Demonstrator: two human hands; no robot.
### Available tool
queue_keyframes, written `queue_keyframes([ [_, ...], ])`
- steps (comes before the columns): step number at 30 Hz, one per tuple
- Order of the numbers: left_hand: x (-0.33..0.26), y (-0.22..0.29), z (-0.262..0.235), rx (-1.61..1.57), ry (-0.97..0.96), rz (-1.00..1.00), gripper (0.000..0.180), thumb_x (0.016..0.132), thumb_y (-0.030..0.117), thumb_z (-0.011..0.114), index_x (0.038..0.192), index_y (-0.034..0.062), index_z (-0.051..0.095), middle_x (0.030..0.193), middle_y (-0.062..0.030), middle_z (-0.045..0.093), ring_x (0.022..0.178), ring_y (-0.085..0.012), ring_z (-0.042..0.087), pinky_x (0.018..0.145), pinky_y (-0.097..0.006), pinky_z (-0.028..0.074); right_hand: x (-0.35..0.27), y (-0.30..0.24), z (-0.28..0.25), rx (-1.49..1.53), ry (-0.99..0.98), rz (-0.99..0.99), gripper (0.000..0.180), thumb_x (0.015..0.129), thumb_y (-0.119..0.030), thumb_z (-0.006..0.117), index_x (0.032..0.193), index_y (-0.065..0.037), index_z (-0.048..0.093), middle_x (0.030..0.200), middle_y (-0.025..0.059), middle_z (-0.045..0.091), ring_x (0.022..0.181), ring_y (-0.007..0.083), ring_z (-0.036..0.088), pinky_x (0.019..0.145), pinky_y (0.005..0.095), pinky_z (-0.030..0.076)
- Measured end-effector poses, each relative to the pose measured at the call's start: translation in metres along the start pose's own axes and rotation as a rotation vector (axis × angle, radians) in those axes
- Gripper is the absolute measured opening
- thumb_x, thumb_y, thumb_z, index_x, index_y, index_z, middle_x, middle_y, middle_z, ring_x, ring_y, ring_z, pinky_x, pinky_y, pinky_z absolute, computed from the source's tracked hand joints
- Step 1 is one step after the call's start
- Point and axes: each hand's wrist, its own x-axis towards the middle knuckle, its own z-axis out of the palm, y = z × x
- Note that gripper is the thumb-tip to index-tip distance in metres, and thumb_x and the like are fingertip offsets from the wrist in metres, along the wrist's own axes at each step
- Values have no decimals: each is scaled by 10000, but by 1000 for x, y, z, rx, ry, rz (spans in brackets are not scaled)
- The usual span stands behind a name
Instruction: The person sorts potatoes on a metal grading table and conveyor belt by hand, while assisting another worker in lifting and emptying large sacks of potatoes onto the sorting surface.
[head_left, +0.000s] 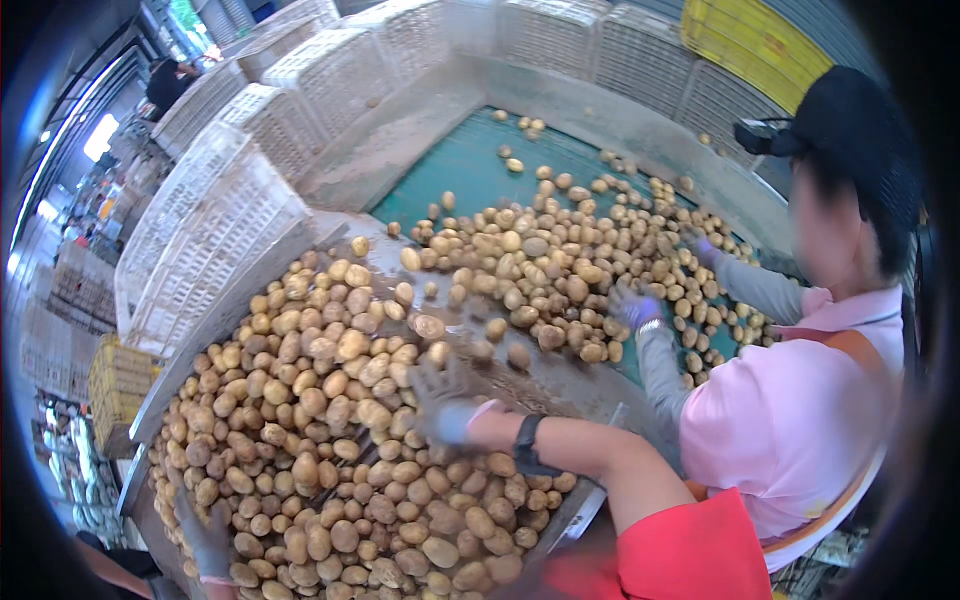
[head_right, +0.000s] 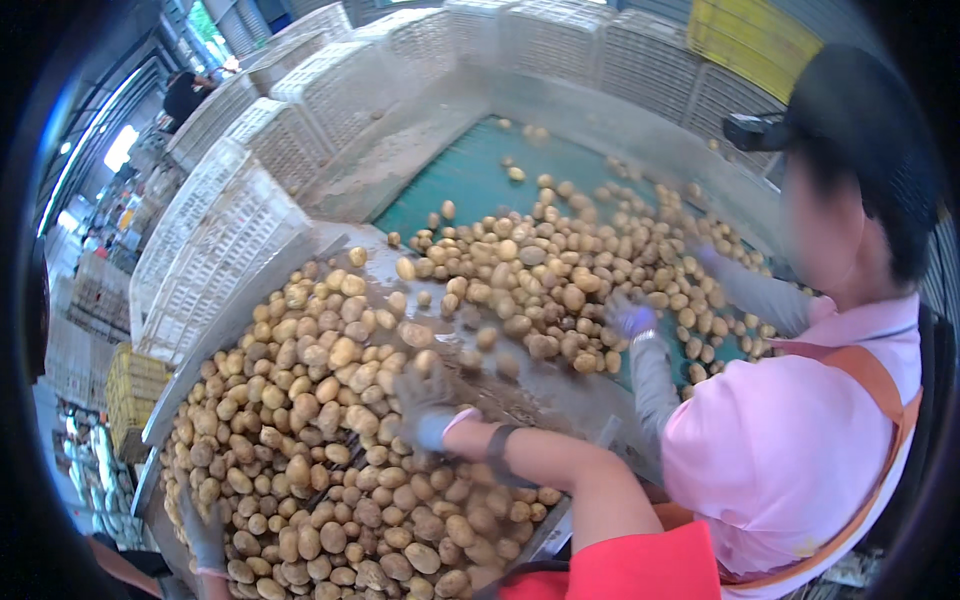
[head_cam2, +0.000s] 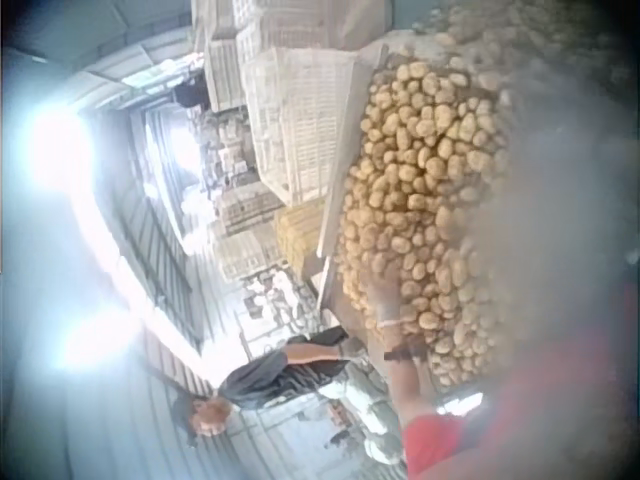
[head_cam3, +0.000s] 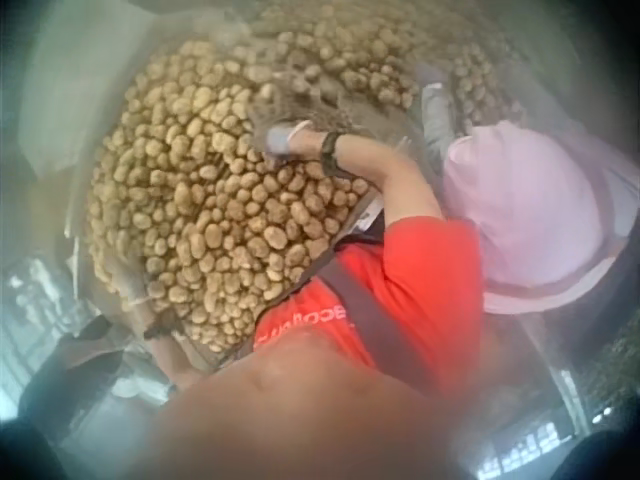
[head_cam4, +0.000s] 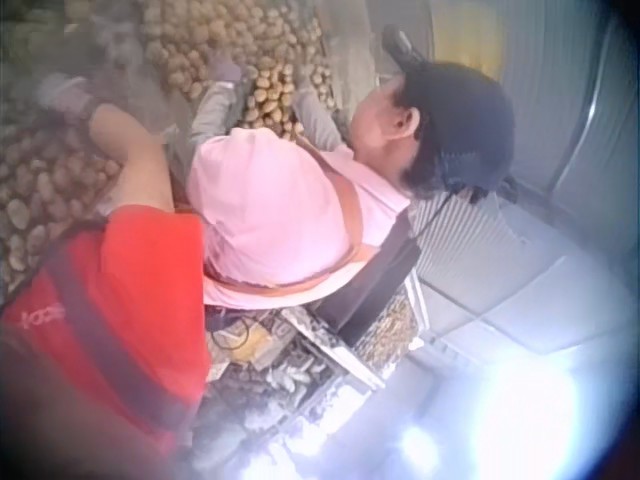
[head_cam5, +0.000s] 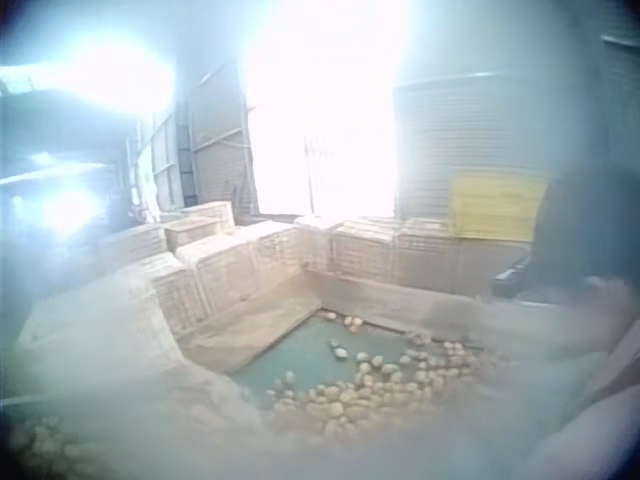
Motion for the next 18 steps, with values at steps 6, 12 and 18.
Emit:
queue_keyframes([
  [6,-18,-142,18,338,-40,-165,601,844,208,625,1369,12,409,1317,-243,471,1234,-392,423,1023,-432,353,-17,-34,15,-54,10,-132,857,807,-515,551,1471,-85,222,1493,278,151,1380,496,82,1124,558,20],
  [12,-31,26,76,-60,-223,-26,647,773,142,694,1340,-21,427,1354,-274,423,1282,-377,388,1061,-409,322,-25,-77,38,-23,-241,-511,671,813,-476,568,1352,-94,451,1334,221,471,1353,404,264,1138,536,57],
  [18,-70,165,130,-422,-467,5,622,791,156,679,1328,-25,422,1238,-235,517,1229,-347,439,1034,-410,351,-2,-85,82,-334,-247,-475,335,762,-322,628,1020,-118,690,1082,101,656,1062,289,605,1099,508,222],
])
